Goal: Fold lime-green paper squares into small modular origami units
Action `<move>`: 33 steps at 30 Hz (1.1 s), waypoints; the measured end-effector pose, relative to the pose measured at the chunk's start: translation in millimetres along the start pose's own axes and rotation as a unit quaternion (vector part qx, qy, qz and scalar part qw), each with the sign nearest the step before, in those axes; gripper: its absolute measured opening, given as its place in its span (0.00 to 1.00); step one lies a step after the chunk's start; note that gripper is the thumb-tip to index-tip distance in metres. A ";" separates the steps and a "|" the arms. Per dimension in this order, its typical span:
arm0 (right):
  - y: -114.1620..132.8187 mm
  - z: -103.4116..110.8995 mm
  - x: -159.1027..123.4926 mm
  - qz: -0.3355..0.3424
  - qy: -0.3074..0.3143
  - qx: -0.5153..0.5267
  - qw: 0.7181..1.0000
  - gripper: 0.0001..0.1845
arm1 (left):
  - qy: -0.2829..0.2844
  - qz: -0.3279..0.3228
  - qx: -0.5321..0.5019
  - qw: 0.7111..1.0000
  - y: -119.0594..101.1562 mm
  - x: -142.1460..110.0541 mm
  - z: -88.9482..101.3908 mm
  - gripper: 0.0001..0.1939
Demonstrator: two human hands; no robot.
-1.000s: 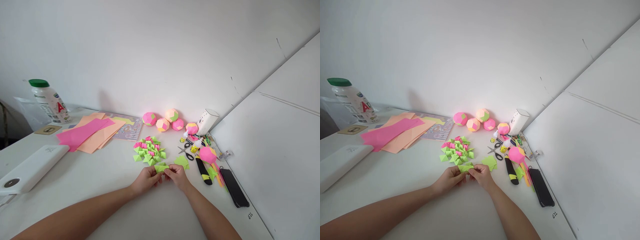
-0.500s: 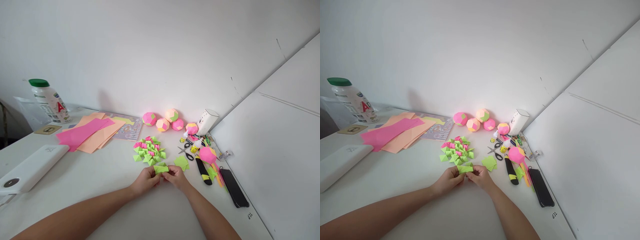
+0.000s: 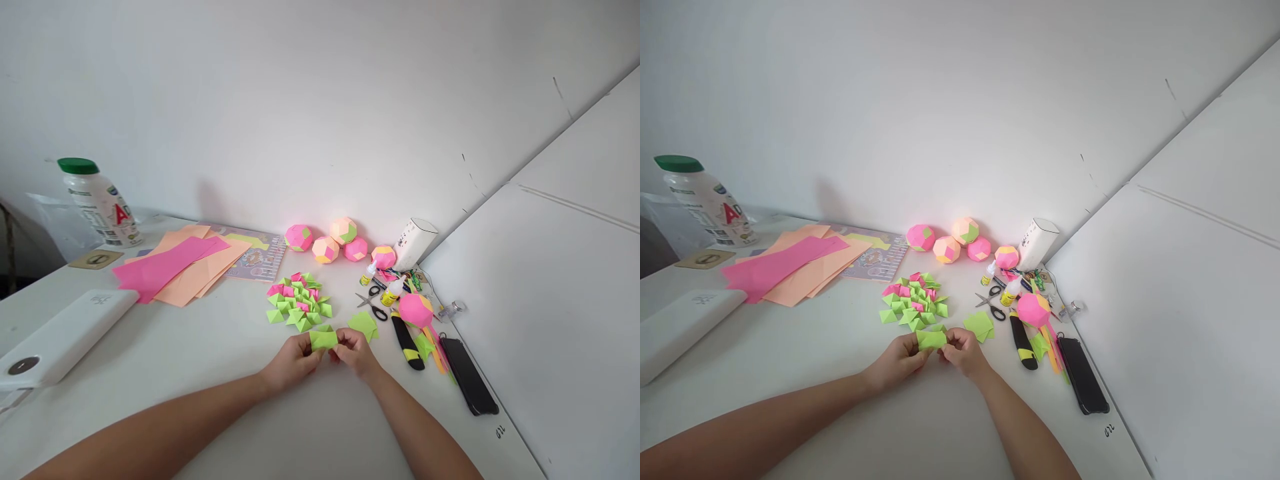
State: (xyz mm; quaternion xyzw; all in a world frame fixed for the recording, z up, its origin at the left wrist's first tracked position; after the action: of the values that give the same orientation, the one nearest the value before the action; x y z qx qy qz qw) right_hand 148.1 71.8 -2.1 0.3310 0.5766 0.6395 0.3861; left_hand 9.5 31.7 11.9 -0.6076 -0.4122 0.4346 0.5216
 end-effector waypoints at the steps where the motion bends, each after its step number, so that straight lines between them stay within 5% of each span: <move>1: -0.6 1.2 0.7 -0.001 -0.002 0.011 1.000 0.04 | 0.002 -0.001 -0.004 1.000 0.3 0.3 0.2 0.10; 8: -0.1 9.4 3.9 0.014 -0.034 0.096 0.995 0.08 | -0.015 0.005 -0.012 1.000 4.7 2.6 4.4 0.11; 14: 1.5 -1.2 0.4 0.008 0.045 0.005 0.999 0.11 | 0.002 0.012 -0.027 1.000 3.8 2.6 1.5 0.10; 26: 0.6 2.2 1.8 -0.004 -0.014 0.022 1.000 0.10 | -0.002 -0.016 -0.017 1.000 4.0 2.3 3.6 0.10; 33: 2.2 5.3 3.0 -0.005 -0.037 0.035 0.999 0.10 | -0.022 -0.025 -0.124 0.992 7.8 2.0 7.8 0.09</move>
State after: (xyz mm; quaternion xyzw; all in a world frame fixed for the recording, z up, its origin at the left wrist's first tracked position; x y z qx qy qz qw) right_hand 151.0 76.9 0.6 0.3646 0.5856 0.6043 0.3986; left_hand 3.0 34.8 3.4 -0.6472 -0.4892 0.3804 0.4439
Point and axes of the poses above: each hand's wrist, its own x-axis towards the middle knuckle, its own z-axis out of the back of the hand, y = z × x, the point moved 4 cm from there along x, towards the middle knuckle, and after that the axes turned 7 degrees about -x, right-handed, at the moved point
